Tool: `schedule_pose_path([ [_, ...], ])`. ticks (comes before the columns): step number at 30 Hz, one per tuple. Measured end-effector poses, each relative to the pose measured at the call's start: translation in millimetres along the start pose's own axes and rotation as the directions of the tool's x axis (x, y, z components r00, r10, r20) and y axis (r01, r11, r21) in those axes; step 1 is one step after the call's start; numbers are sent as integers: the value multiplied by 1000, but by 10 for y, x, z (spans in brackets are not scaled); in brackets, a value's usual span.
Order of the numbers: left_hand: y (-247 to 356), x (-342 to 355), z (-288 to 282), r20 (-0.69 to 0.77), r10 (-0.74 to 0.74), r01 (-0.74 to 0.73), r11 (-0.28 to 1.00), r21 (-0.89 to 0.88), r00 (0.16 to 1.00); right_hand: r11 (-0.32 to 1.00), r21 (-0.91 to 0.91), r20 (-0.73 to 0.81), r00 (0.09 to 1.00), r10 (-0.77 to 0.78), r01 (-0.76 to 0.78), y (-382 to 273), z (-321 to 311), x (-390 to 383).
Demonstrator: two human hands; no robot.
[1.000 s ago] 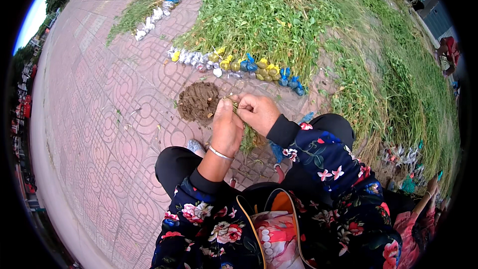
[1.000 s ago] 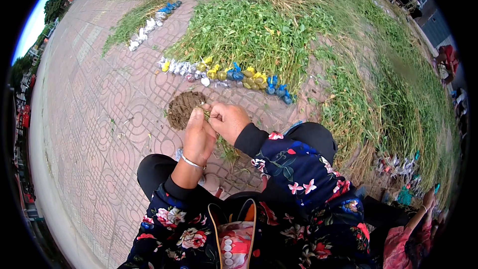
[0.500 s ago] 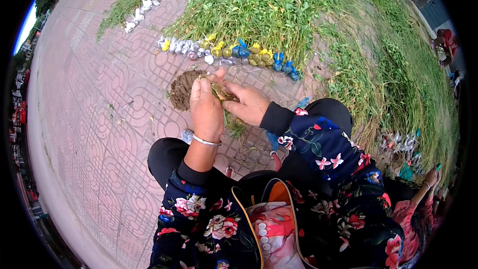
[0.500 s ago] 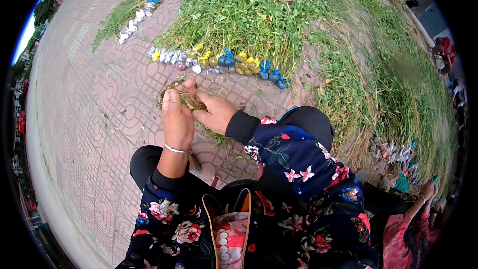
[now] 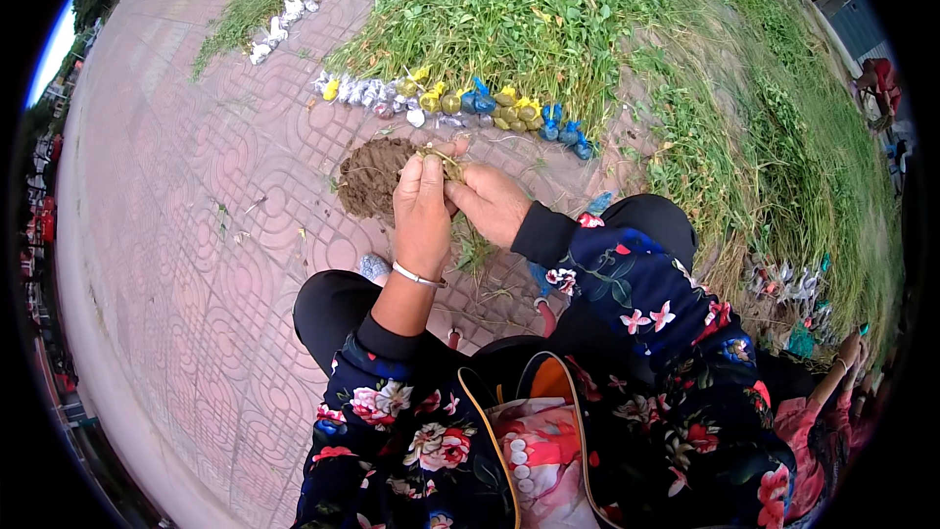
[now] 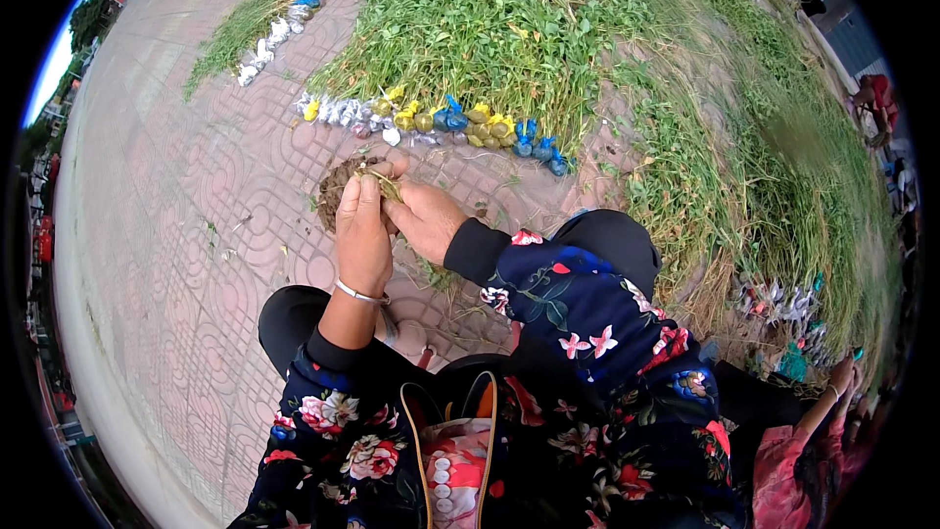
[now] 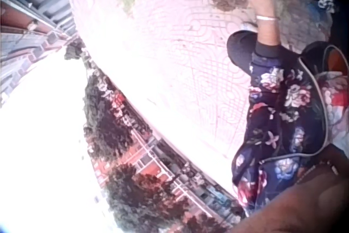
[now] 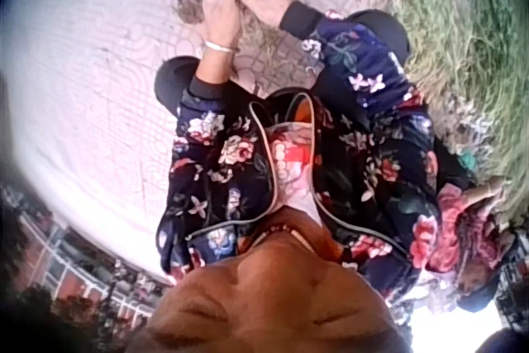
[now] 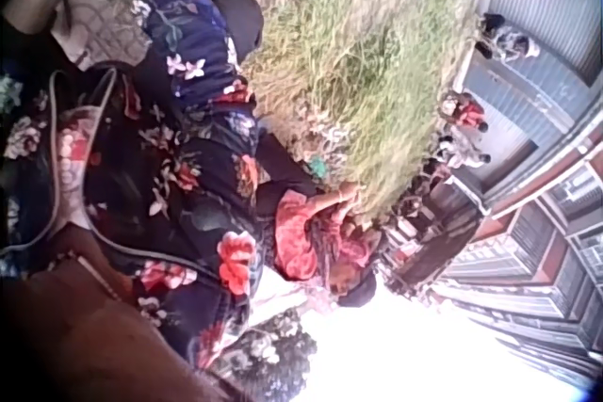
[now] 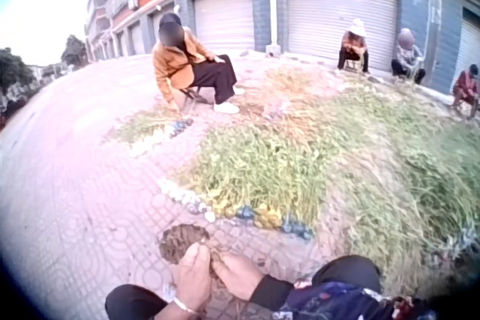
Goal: The person sits on a paved surface and bundles small green plants by hand. They gather a handful of stems, place them into a blue plastic bag, and tie the bag closed. The person repeats this process, creating multiple small bundles and placing them on the ground.
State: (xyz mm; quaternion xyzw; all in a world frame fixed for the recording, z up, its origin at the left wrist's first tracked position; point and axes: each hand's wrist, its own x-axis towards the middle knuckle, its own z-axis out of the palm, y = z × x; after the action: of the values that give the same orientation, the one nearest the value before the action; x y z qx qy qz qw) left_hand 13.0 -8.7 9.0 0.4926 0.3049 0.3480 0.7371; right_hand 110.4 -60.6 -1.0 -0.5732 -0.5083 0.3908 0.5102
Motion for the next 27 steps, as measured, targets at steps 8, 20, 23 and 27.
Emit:
schedule_pose_path([
  [8,9,3,-73,-22,-51,50,998,-31,998,996,39,147,987,68,-75,-42,-39,-15],
  [20,-35,33,-125,-101,-45,30,989,-148,994,946,299,100,990,98,-124,27,-59,-8],
  [23,-1,11,-119,-55,-41,40,999,-14,998,965,244,105,992,72,-95,117,-87,-13],
  [27,-9,18,-151,-85,-16,19,999,39,996,973,214,118,991,67,-91,109,-87,-10],
])
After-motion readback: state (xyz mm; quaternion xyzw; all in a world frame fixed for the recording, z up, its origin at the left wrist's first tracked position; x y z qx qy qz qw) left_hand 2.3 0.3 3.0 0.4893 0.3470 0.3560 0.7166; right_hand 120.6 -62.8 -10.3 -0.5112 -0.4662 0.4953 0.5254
